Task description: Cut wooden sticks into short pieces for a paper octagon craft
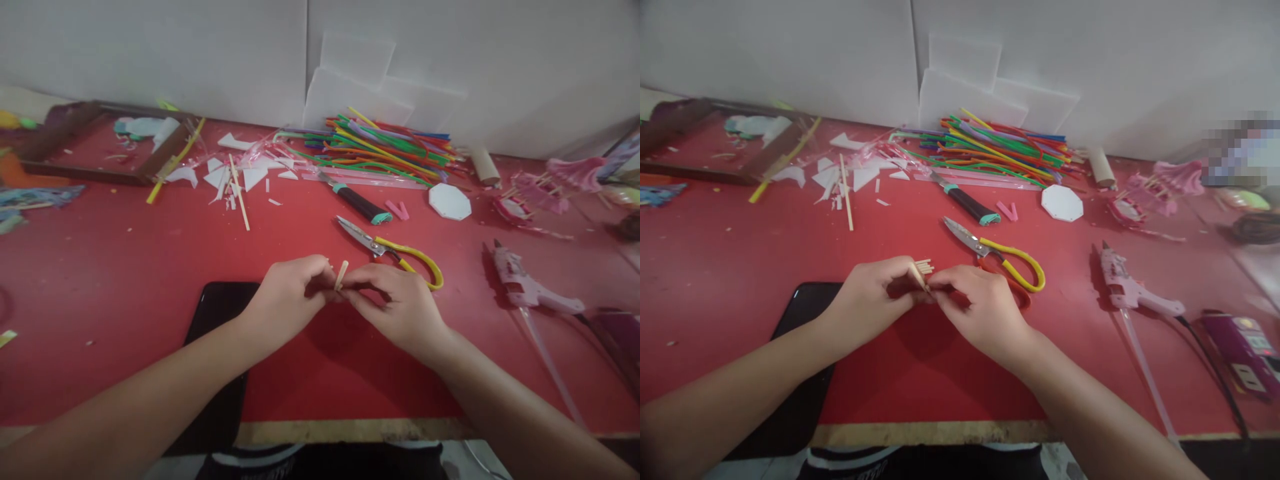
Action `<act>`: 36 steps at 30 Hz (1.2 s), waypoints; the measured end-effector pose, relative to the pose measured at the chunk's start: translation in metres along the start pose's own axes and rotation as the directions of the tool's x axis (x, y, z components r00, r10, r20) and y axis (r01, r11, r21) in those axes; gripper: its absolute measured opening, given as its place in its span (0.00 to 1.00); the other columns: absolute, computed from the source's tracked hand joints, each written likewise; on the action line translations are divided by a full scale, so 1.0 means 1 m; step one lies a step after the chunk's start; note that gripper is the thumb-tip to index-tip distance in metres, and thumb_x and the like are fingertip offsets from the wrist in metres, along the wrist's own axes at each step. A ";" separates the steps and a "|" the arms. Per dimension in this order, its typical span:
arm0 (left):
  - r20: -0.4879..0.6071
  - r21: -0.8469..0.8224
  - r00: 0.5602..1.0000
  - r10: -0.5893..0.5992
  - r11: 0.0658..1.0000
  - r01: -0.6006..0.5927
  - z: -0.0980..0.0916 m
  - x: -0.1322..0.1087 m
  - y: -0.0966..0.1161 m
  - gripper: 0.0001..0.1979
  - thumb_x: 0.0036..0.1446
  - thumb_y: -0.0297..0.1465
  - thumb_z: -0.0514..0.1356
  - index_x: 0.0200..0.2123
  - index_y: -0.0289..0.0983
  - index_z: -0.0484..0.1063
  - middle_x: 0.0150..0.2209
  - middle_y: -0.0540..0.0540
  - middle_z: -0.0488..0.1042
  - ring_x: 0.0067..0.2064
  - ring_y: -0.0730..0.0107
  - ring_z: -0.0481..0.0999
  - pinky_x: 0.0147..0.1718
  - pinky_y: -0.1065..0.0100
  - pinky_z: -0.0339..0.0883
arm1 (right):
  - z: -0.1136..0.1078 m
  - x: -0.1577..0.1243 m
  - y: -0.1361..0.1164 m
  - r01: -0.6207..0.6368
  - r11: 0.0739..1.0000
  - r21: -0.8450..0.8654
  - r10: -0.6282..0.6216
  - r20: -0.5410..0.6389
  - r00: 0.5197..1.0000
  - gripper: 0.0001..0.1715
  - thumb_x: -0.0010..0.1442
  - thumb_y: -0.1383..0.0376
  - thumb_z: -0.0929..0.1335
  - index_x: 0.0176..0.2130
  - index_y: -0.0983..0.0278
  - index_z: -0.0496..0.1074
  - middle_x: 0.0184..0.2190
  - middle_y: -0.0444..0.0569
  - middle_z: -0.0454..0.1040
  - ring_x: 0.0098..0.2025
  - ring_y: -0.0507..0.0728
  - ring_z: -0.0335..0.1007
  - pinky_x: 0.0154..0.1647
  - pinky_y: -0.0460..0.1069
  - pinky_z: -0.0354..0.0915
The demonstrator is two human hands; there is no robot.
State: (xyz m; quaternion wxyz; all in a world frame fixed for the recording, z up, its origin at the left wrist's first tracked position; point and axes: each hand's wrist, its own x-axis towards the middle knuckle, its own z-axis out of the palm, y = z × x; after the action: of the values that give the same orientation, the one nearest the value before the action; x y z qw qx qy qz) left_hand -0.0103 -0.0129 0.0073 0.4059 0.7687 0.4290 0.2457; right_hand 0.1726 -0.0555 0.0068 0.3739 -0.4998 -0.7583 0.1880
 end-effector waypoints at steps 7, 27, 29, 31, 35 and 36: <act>-0.022 0.062 0.998 0.058 0.996 -0.056 0.002 0.003 -0.004 0.06 0.48 0.20 0.61 0.26 0.37 0.71 0.24 0.55 0.74 0.27 0.75 0.72 0.26 0.75 0.62 | -0.001 0.000 -0.004 -0.026 1.000 0.010 0.026 -0.004 1.000 0.07 0.56 0.70 0.69 0.36 0.61 0.77 0.32 0.45 0.81 0.33 0.53 0.78 0.36 0.47 0.73; -0.001 -0.019 0.992 0.126 0.992 -0.126 0.005 0.001 -0.008 0.06 0.52 0.22 0.61 0.28 0.38 0.71 0.26 0.55 0.75 0.28 0.77 0.73 0.28 0.77 0.64 | 0.002 -0.001 -0.006 -0.062 0.996 0.065 0.064 -0.043 0.997 0.05 0.56 0.71 0.70 0.30 0.61 0.75 0.31 0.46 0.75 0.35 0.53 0.74 0.36 0.49 0.71; -0.005 0.025 0.988 0.155 0.988 -0.155 0.005 0.000 -0.009 0.07 0.51 0.20 0.60 0.25 0.37 0.71 0.23 0.56 0.72 0.26 0.78 0.70 0.26 0.77 0.62 | 0.001 -0.001 -0.007 -0.073 0.996 0.052 0.075 -0.037 0.997 0.05 0.55 0.71 0.70 0.30 0.61 0.74 0.31 0.46 0.75 0.35 0.53 0.74 0.35 0.48 0.71; -0.007 0.034 0.986 0.168 0.985 -0.168 0.005 -0.001 -0.009 0.08 0.51 0.19 0.60 0.25 0.37 0.72 0.22 0.56 0.71 0.25 0.78 0.68 0.26 0.77 0.61 | 0.001 -0.001 -0.008 -0.089 0.995 0.040 0.090 -0.031 0.995 0.05 0.55 0.71 0.71 0.29 0.61 0.74 0.30 0.45 0.75 0.33 0.52 0.74 0.33 0.47 0.70; 0.009 -0.003 0.990 0.142 0.990 -0.142 0.005 -0.002 -0.009 0.07 0.53 0.20 0.59 0.27 0.37 0.74 0.25 0.54 0.74 0.28 0.76 0.71 0.28 0.76 0.63 | 0.000 -0.002 -0.010 -0.147 0.988 0.041 0.146 0.015 0.989 0.04 0.56 0.69 0.71 0.29 0.61 0.74 0.28 0.44 0.77 0.31 0.52 0.74 0.31 0.46 0.68; 0.010 -0.004 0.991 0.133 0.991 -0.133 0.005 -0.002 -0.009 0.07 0.53 0.21 0.59 0.28 0.37 0.74 0.25 0.54 0.74 0.28 0.76 0.72 0.28 0.75 0.63 | 0.000 -0.002 -0.010 -0.165 0.986 0.037 0.164 0.028 0.986 0.04 0.57 0.68 0.70 0.30 0.61 0.74 0.28 0.44 0.78 0.30 0.52 0.74 0.30 0.45 0.68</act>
State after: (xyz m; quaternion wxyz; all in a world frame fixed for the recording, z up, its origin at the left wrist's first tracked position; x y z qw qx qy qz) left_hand -0.0116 -0.0138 -0.0026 0.3922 0.7960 0.3743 0.2691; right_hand 0.1667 -0.0614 0.0128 0.3572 -0.5508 -0.7155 0.2390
